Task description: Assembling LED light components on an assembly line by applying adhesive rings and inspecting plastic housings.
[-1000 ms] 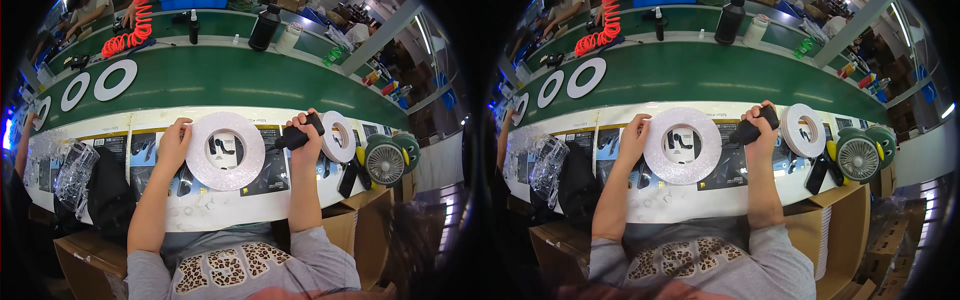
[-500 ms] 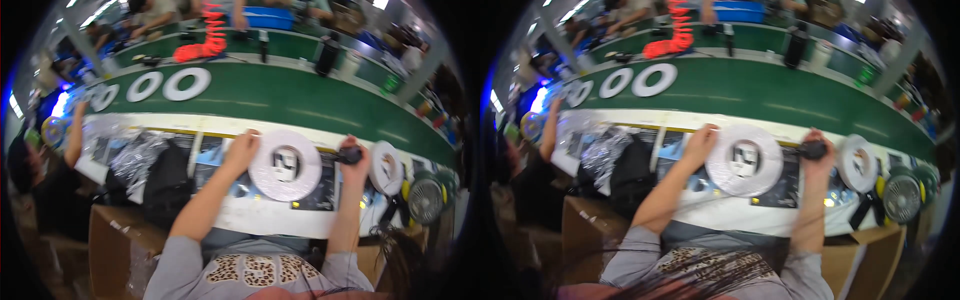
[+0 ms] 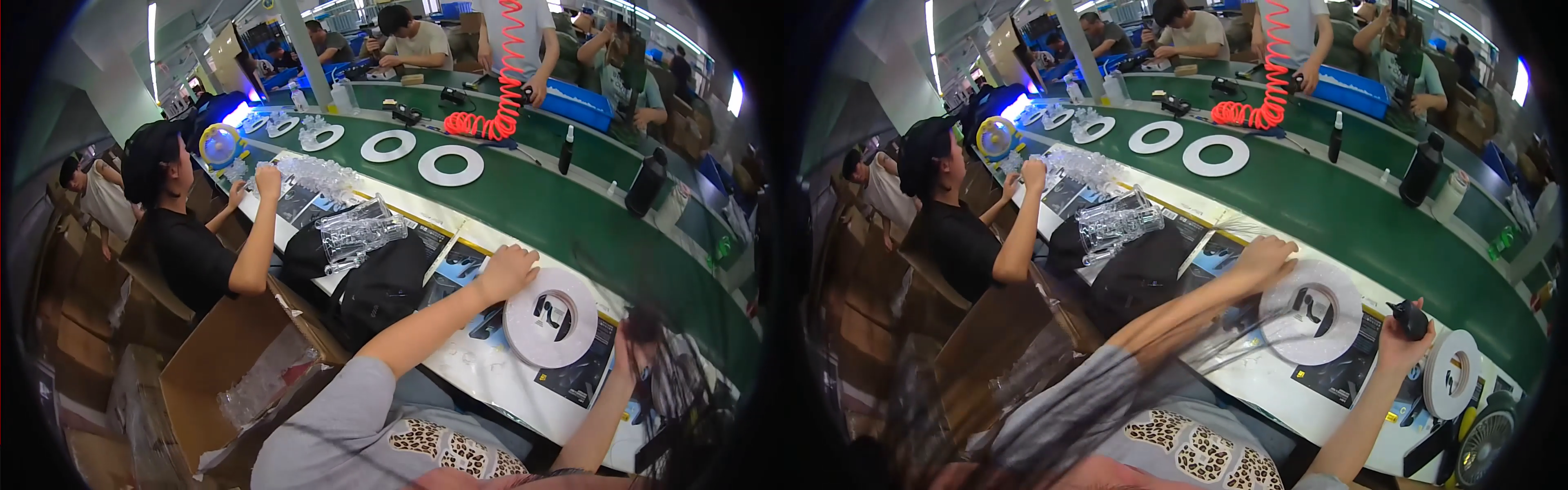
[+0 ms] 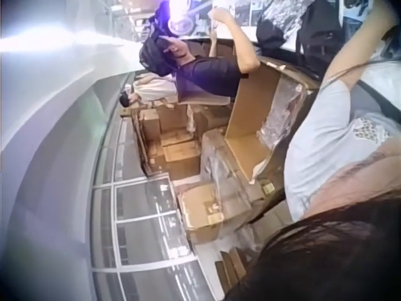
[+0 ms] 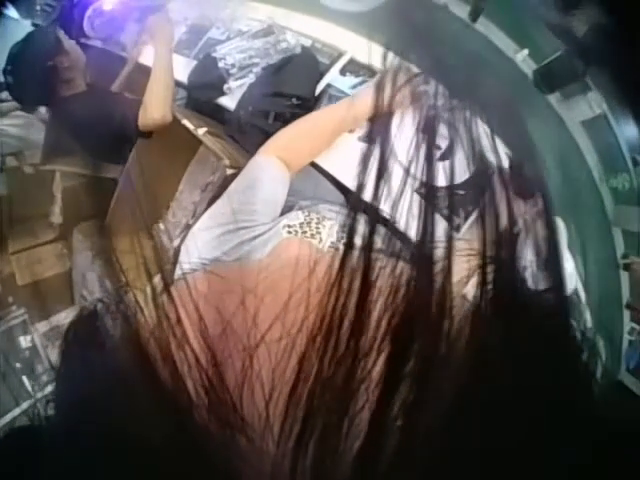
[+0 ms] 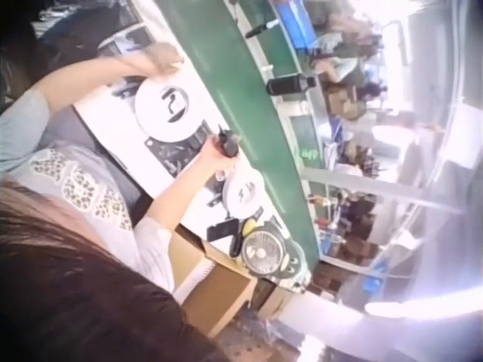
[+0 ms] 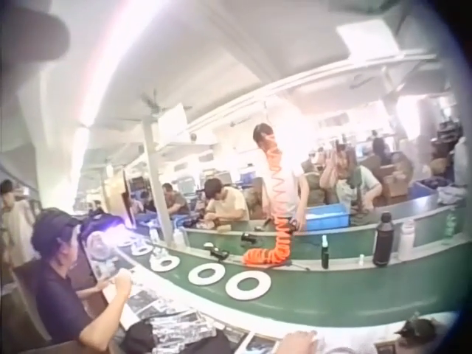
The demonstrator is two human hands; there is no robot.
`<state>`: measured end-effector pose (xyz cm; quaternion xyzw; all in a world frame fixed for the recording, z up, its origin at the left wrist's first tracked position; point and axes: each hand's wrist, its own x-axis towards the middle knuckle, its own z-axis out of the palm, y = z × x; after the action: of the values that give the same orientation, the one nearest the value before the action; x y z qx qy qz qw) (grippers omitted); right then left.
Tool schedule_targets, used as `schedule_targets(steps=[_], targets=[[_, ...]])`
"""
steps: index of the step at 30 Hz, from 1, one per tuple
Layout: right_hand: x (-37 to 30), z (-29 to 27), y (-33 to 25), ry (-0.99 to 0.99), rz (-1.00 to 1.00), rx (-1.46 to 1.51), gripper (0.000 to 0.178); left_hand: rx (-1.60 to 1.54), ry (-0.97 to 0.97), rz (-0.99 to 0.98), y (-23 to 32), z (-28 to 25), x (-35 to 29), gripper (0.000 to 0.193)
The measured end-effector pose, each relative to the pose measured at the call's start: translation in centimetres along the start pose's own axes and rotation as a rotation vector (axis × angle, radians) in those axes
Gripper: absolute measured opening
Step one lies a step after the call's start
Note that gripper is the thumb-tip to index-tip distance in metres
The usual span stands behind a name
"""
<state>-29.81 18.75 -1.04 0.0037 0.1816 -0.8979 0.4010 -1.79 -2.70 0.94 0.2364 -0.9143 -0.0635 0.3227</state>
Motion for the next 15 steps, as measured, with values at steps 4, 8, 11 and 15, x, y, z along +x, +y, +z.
schedule_targets(steps=[4,8,11,15], targets=[[-0.9,1.7,0.6,-0.025,0.01,0.033,0.045,0.118,-0.123,-0.139,-2.1,-4.7,3.8,0.025],[-1.5,2.9,0.4,0.071,-0.016,0.122,0.038,0.486,-0.448,-0.43,-7.7,-11.7,5.8,0.025],[-2.5,3.7,0.3,0.125,-0.043,0.138,0.034,0.634,-0.567,-0.582,-11.9,-17.4,4.8,0.026],[-2.5,4.3,0.9,0.069,0.014,0.158,0.033,0.72,-0.598,-0.773,-20.5,-24.4,-0.8,0.041]])
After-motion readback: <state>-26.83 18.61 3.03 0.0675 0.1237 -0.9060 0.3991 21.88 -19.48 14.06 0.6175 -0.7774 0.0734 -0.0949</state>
